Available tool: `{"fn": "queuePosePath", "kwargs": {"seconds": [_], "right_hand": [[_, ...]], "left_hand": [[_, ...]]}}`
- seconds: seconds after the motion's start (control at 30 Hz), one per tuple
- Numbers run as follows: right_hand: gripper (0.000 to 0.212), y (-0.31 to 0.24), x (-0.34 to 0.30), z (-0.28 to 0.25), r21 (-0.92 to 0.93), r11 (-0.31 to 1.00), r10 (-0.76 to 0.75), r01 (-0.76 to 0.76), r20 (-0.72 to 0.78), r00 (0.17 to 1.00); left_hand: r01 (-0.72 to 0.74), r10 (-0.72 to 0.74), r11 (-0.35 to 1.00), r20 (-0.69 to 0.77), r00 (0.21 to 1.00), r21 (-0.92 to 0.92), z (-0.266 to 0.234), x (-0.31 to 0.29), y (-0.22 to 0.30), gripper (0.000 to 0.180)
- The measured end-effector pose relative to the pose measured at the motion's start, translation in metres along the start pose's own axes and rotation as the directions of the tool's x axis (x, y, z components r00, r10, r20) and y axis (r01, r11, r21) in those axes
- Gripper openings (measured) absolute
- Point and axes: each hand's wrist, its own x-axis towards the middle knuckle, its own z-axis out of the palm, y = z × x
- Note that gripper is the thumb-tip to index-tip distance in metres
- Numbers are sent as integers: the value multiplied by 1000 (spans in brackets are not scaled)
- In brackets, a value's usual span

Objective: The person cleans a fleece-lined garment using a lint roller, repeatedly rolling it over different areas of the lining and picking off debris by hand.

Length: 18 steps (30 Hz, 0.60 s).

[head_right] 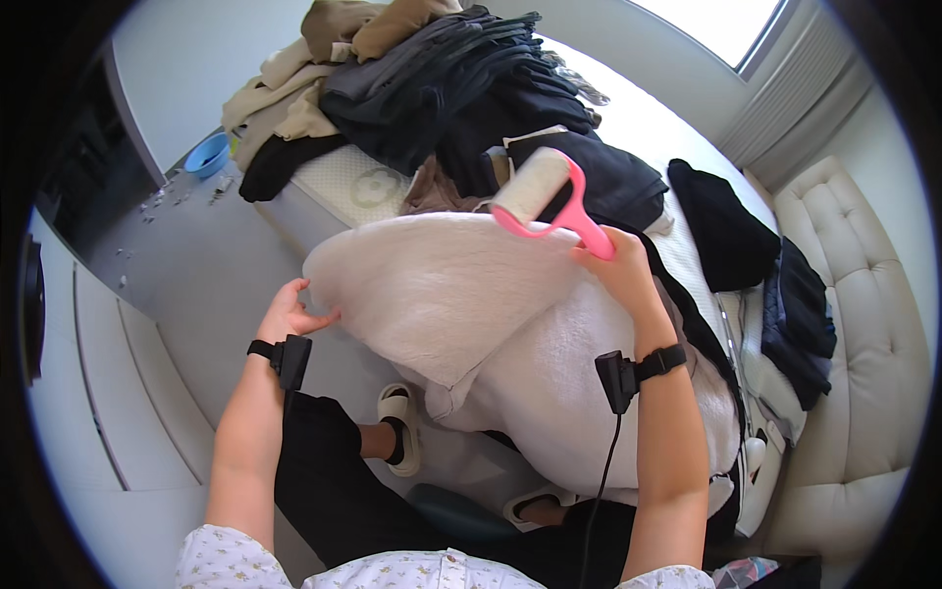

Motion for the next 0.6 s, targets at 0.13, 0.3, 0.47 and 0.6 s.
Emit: {"fn": "queuePosePath", "kwargs": {"seconds": [0.13,0.3,0.47,0.6], "right_hand": [[23,-36,-1,11,-75,997,-24,29,55,998],[33,-79,11,70,-111,987,-87,120,260,962],[58,-83,27,122,-476,879,140,23,304,942],[59,-56,46,87,-605,782,355,-149,236,904]], "left_hand": [[338,-224,905,385,895,-258,10,30,-10,55],[140,-123,990,313,942,-31,18,30,-18,28],[171,-144,985,405,903,-31,28,17,-11,17],[132,-123,991,511,851,17,24,7,-5,19]]}}
